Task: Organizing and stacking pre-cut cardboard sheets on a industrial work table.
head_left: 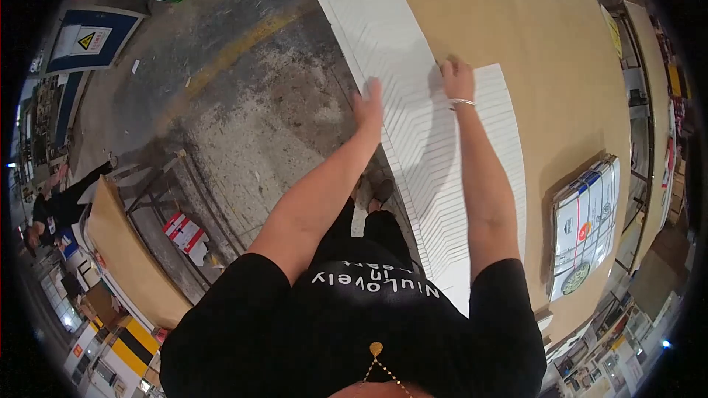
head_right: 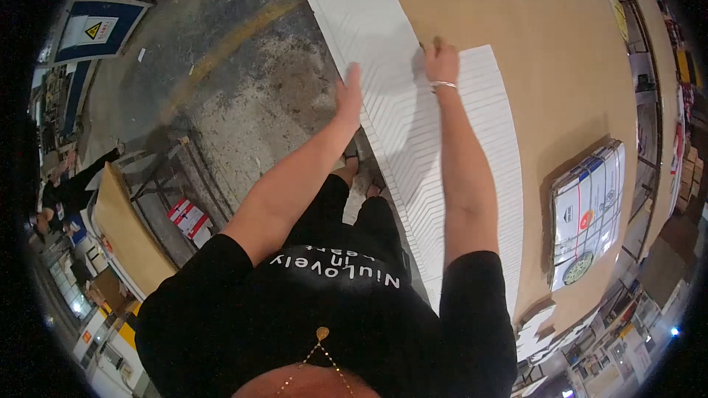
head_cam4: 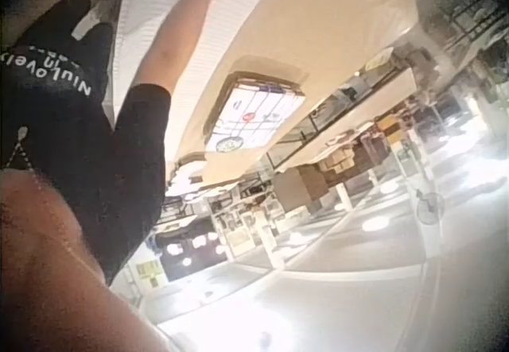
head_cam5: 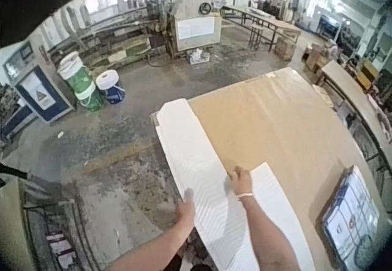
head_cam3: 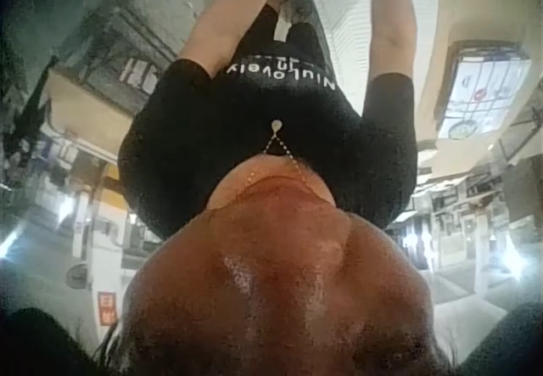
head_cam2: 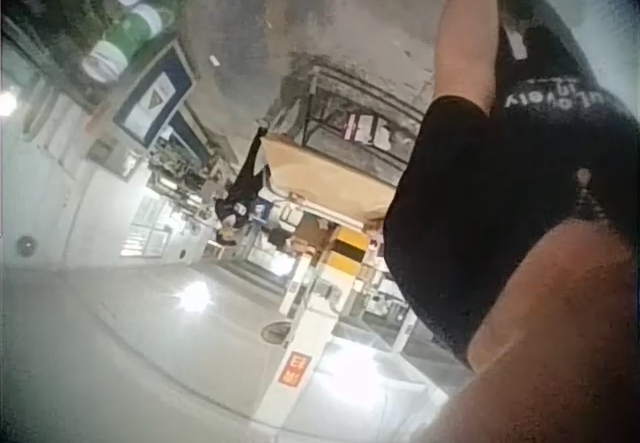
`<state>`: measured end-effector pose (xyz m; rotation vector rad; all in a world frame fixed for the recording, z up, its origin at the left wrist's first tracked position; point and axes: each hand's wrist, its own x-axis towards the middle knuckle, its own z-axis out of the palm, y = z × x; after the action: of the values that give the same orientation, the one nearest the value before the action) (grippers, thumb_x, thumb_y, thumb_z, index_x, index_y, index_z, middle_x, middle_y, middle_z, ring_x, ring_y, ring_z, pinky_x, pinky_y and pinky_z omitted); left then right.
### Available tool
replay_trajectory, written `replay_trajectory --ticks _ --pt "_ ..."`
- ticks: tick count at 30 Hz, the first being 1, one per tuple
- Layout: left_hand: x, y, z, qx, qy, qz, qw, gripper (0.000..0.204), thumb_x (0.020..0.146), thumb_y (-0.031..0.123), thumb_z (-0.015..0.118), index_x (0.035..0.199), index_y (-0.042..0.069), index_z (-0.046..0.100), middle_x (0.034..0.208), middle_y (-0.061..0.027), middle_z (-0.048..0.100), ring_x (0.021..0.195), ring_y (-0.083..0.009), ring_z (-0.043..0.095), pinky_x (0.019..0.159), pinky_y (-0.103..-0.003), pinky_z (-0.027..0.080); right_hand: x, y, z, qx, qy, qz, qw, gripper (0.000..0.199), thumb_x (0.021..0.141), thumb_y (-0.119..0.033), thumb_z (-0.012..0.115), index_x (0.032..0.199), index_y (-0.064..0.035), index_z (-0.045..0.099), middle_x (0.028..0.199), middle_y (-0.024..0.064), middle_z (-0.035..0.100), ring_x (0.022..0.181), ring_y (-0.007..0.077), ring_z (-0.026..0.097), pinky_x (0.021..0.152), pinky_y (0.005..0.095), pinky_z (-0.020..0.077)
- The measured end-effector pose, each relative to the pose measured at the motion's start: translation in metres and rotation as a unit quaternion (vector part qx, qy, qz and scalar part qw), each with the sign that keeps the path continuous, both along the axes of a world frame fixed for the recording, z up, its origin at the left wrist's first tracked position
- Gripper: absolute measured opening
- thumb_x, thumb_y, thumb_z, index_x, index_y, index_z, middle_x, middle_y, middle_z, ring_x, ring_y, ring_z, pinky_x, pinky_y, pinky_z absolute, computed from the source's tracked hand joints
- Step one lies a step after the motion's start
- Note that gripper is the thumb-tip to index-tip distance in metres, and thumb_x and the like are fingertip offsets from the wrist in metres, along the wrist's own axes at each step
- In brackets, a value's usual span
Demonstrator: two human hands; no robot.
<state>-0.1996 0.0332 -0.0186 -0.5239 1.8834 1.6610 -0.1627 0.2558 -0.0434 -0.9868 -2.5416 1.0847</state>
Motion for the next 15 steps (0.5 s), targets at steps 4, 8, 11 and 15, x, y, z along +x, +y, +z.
replay_trajectory --ticks 4,8,11,15 --pt "-0.018 0.003 0.011 -0.058 0.007 -0.027 0.998 0.071 0.083 0.044 0.061 0.126 -0.008 0.04 0.129 -0.0237 0.045 0.119 -0.0322 0.045 0.098 -0.038 0.035 -0.049 -0.039 -0.004 0.144 -0.011 -0.05 0.988 0.024 0.082 -0.024 0.055 0.091 -0.0021 0.062 0.091 0.0178 0.061 0.091 0.0361 0.055 0.08 0.0444 0.0455" --pt "-0.069 -0.003 0.0 0.01 0.02 -0.011 1.0 0.075 0.083 0.047 0.059 0.129 -0.007 0.038 0.133 -0.0244 0.042 0.122 -0.0344 0.043 0.1 -0.038 0.034 -0.08 -0.029 0.001 0.082 0.02 -0.062 0.995 0.026 0.08 -0.026 0.055 0.09 -0.0033 0.065 0.089 0.0177 0.062 0.092 0.0345 0.055 0.081 0.0431 0.0456" --pt "-0.108 0.012 -0.016 -0.009 0.097 0.016 0.995 0.08 0.081 0.05 0.059 0.131 -0.008 0.035 0.133 -0.0263 0.041 0.123 -0.0359 0.042 0.1 -0.039 0.034 -0.129 -0.036 0.013 0.089 0.009 -0.058 0.994 0.028 0.08 -0.027 0.055 0.092 -0.0035 0.066 0.09 0.0195 0.061 0.095 0.0344 0.054 0.083 0.0427 0.0448" --pt "-0.109 0.019 -0.008 -0.064 0.028 -0.044 0.997 0.085 0.08 0.054 0.058 0.131 -0.01 0.033 0.133 -0.0283 0.04 0.125 -0.0382 0.039 0.101 -0.041 0.034 -0.136 -0.029 0.0 0.109 -0.038 -0.085 0.99 0.029 0.079 -0.025 0.056 0.098 -0.0037 0.063 0.096 0.0211 0.06 0.095 0.0357 0.054 0.083 0.043 0.045"
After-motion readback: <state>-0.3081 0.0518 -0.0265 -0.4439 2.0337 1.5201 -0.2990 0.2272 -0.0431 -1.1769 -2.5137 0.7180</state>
